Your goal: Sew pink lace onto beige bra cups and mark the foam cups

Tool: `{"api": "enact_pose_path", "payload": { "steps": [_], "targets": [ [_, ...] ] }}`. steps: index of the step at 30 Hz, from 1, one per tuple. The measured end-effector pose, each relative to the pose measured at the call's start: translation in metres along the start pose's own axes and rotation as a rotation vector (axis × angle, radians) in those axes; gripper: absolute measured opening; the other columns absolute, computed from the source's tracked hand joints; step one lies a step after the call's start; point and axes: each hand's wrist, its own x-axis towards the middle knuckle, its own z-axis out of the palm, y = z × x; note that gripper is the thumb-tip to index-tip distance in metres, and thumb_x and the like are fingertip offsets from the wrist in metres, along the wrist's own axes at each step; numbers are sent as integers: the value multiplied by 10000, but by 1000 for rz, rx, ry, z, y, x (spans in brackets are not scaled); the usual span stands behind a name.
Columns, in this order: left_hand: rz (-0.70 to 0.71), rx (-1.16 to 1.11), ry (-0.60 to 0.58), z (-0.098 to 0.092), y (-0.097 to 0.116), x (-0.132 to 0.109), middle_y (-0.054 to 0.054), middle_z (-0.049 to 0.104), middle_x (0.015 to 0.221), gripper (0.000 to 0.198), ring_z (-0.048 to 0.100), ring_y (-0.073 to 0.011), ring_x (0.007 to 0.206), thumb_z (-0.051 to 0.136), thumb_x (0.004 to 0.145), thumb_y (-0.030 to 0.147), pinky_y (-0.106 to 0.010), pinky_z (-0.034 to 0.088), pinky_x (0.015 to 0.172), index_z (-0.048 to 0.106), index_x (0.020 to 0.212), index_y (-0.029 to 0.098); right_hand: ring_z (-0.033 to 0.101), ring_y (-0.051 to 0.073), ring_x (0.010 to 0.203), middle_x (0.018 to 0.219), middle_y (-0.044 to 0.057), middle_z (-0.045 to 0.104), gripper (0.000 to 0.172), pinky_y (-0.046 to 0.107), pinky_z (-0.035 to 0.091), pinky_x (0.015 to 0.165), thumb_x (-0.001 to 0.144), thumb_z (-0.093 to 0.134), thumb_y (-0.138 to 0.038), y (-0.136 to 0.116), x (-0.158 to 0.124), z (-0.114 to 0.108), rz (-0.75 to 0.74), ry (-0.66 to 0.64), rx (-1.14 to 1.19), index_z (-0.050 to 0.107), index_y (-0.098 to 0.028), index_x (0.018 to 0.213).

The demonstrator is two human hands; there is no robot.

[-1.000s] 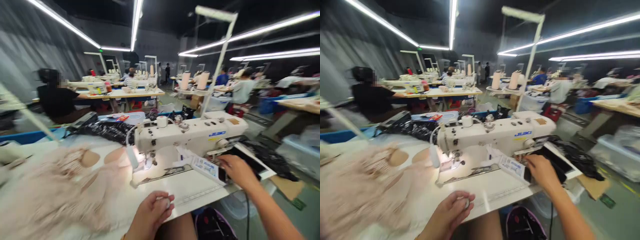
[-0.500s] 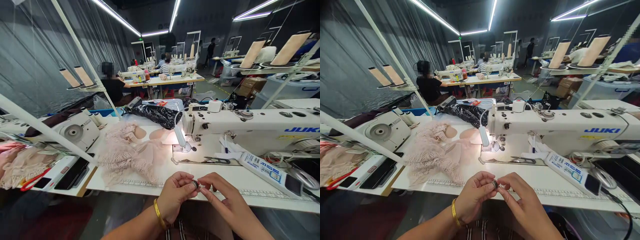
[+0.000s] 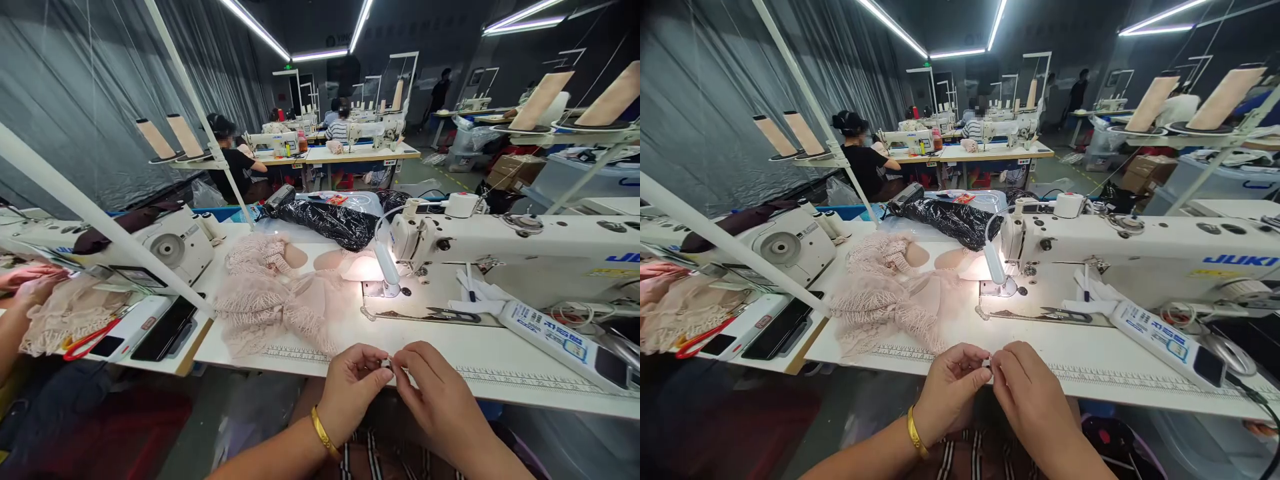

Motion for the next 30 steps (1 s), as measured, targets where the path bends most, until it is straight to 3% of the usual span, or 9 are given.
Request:
{"api": "enact_pose_path", "payload": {
  "steps": [6,9,13,17,21,26,30],
  "targets": [
    [-236,-365,48,4,14,-4,-55,758,906,458,701,-153,825,1026,597,296,-269,543,790,750,932,147,509,195,737,848,6,501,212,319,453,650,1095,431,-302,-3,-11,12,324,8,308,480,-272,891],
    [-301,-457,45,3,22,-5,-57,763,912,470,727,-152,864,1038,573,251,-245,551,806,750,928,139,506,187,754,920,16,538,239,337,466,715,1105,441,-434,-3,-15,9,513,-11,607,539,-271,960],
    [-327,-496,0,2,24,-7,-45,759,889,439,715,-117,831,1035,582,237,-206,540,779,763,911,134,480,153,662,865,1,537,249,307,447,615,1060,548,-487,-6,-6,3,729,3,1111,582,-264,952],
    [-301,-414,-71,0,21,-9,-35,752,823,457,688,-97,734,1028,607,297,-211,525,743,750,930,134,522,155,686,795,-15,494,272,297,470,622,1010,662,-467,-10,9,-3,702,34,1269,577,-249,871],
    [-199,-311,-162,-3,22,-6,-43,753,776,460,695,-130,724,1011,633,365,-229,499,684,701,892,145,554,157,754,864,-13,529,241,315,509,703,1079,564,-446,-12,17,-4,589,-97,1245,572,-260,926],
    [-171,-247,-280,-11,31,-2,-54,769,803,421,698,-146,735,994,648,394,-255,501,680,698,828,156,571,142,734,816,-21,580,262,295,499,704,1096,544,-447,-9,25,-7,651,-272,1263,567,-247,928],
    [-188,-231,-287,-13,34,-4,-76,785,840,413,709,-151,765,986,662,406,-252,504,692,736,862,145,570,133,702,777,-25,586,271,268,481,656,1066,602,-472,-8,32,-10,672,-292,1288,588,-241,925]
  ]
}}
